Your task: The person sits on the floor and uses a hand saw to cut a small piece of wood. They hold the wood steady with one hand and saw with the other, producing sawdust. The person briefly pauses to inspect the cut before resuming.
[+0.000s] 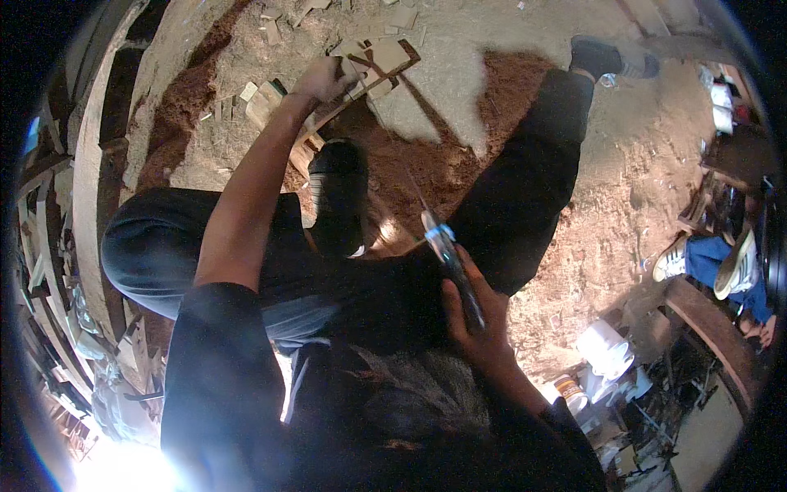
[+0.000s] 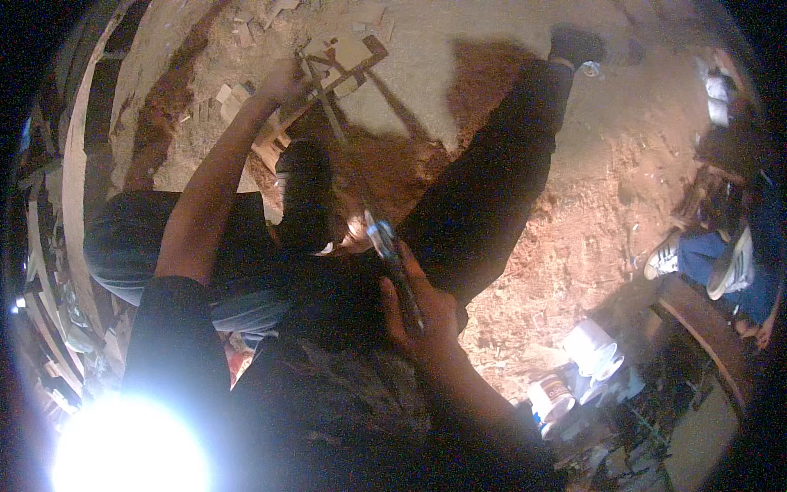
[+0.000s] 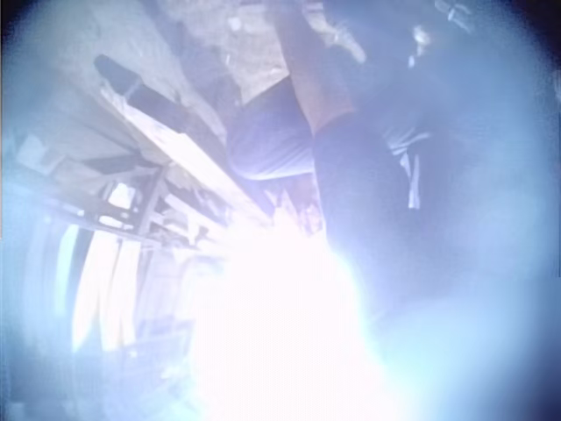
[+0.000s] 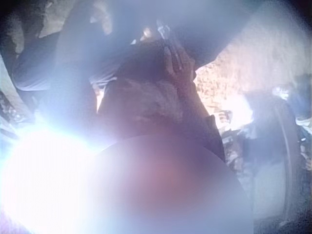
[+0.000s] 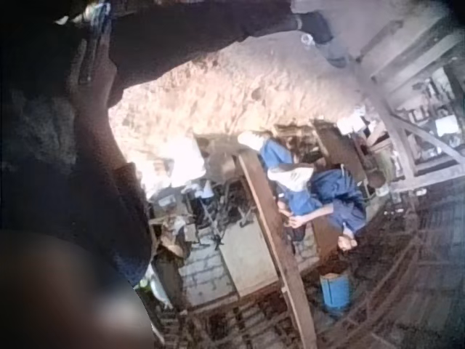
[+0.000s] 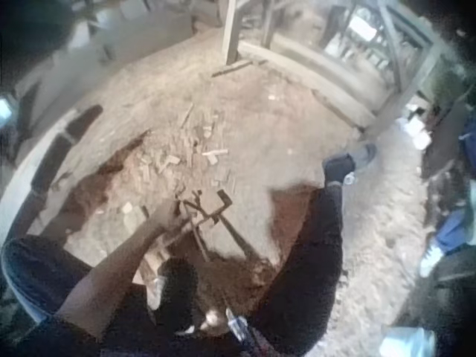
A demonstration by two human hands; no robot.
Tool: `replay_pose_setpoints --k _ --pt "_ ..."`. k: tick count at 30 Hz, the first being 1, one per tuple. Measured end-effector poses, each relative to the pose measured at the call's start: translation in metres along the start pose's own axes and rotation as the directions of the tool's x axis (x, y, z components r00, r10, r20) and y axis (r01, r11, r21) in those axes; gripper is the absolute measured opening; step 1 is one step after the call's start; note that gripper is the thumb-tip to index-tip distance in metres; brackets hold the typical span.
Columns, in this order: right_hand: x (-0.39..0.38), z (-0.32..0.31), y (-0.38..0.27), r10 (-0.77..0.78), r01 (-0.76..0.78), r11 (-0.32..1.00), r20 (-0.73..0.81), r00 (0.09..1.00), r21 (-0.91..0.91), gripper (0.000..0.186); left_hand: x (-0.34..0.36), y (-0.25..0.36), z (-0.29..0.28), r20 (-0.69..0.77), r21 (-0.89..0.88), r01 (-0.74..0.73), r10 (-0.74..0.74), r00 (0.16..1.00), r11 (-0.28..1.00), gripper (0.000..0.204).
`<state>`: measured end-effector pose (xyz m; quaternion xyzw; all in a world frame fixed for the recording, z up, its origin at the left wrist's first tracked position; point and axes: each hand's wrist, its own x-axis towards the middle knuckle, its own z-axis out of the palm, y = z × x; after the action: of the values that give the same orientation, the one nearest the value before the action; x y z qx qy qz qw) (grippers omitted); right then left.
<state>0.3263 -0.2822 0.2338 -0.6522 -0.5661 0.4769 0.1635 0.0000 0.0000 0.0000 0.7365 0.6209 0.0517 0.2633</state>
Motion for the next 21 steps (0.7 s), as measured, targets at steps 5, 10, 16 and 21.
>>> replay_pose_setpoints --k 5,10,16,21 --pt "-0.013 -0.010 0.003 -0.143 0.140 0.988 -0.046 0.989 -0.062 0.045 0.001 -0.014 0.003 -0.049 0.037 -0.035 0.037 0.998 0.999 0.053" --pt "0.014 -0.001 -0.008 0.030 -0.029 0.999 0.040 0.999 -0.017 0.049 -0.001 -0.017 -0.002 0.008 -0.049 -0.062 0.063 0.998 0.997 0.049" --pt "-0.011 -0.009 0.003 0.006 -0.006 0.999 0.005 1.000 0.033 0.054 -0.002 -0.014 0.003 0.034 -0.098 -0.005 0.008 0.999 0.995 0.052" --pt "-0.008 -0.012 0.004 0.087 -0.086 0.995 0.032 0.996 -0.051 0.051 -0.004 0.002 0.000 0.073 0.023 0.000 -0.002 0.997 1.000 0.052"
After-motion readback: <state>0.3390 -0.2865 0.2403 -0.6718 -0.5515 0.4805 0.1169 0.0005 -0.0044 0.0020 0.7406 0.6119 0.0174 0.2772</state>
